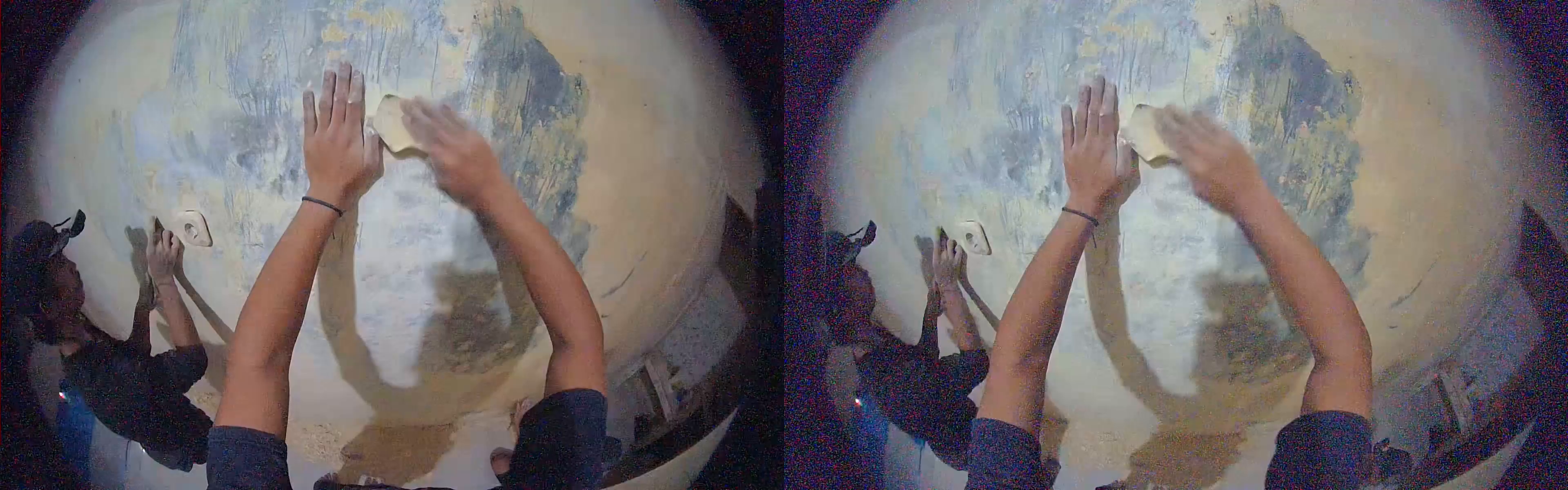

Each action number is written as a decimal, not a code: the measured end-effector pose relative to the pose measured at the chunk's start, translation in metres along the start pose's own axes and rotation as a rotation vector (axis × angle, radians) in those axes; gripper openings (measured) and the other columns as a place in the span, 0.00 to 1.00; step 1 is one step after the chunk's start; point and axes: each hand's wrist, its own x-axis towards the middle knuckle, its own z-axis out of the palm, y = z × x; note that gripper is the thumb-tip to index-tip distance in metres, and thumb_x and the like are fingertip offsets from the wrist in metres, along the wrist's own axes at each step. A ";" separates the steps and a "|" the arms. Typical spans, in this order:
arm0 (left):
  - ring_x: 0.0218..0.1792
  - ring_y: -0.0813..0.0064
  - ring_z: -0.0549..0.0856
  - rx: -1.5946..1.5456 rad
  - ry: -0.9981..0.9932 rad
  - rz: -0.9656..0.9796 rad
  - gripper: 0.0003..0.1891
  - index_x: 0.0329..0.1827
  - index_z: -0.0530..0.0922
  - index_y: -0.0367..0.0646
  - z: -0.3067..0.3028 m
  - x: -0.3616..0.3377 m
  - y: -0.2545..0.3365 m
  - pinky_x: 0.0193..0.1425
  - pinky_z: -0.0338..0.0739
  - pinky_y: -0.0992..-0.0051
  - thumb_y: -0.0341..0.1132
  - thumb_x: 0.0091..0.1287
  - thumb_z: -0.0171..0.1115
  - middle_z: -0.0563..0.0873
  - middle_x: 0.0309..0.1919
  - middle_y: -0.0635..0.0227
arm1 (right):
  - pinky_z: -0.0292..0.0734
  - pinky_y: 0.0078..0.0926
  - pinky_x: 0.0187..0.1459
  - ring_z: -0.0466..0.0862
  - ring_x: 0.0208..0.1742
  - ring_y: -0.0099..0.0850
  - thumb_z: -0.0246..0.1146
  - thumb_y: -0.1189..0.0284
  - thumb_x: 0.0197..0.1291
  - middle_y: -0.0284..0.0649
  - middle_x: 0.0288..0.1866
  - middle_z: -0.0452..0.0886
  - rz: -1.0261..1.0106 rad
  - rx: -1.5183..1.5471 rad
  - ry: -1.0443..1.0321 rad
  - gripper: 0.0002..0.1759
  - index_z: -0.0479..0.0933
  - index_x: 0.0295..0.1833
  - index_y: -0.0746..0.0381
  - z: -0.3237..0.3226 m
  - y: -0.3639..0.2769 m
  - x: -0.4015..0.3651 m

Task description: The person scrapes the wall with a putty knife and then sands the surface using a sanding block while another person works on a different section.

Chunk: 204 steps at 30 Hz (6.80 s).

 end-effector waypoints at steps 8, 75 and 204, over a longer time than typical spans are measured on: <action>0.88 0.53 0.56 0.005 -0.129 0.026 0.35 0.86 0.63 0.43 -0.008 -0.074 -0.016 0.91 0.43 0.51 0.45 0.77 0.46 0.61 0.87 0.56 | 0.54 0.56 0.86 0.66 0.85 0.51 0.57 0.78 0.68 0.53 0.84 0.68 0.269 -0.050 0.151 0.34 0.68 0.80 0.67 0.052 -0.044 -0.023; 0.86 0.42 0.57 0.191 0.196 -0.171 0.33 0.80 0.70 0.34 0.087 -0.031 0.103 0.90 0.48 0.53 0.29 0.68 0.57 0.62 0.84 0.41 | 0.45 0.64 0.86 0.55 0.90 0.40 0.62 0.49 0.71 0.38 0.90 0.55 0.547 -0.406 0.236 0.39 0.61 0.86 0.27 -0.080 0.091 -0.157; 0.66 0.44 0.82 0.297 0.202 -0.024 0.20 0.62 0.84 0.38 -0.017 0.039 -0.072 0.71 0.77 0.52 0.30 0.70 0.54 0.83 0.66 0.43 | 0.53 0.55 0.86 0.58 0.90 0.43 0.64 0.66 0.56 0.42 0.88 0.61 0.543 -0.190 0.216 0.47 0.64 0.85 0.56 0.037 -0.062 -0.104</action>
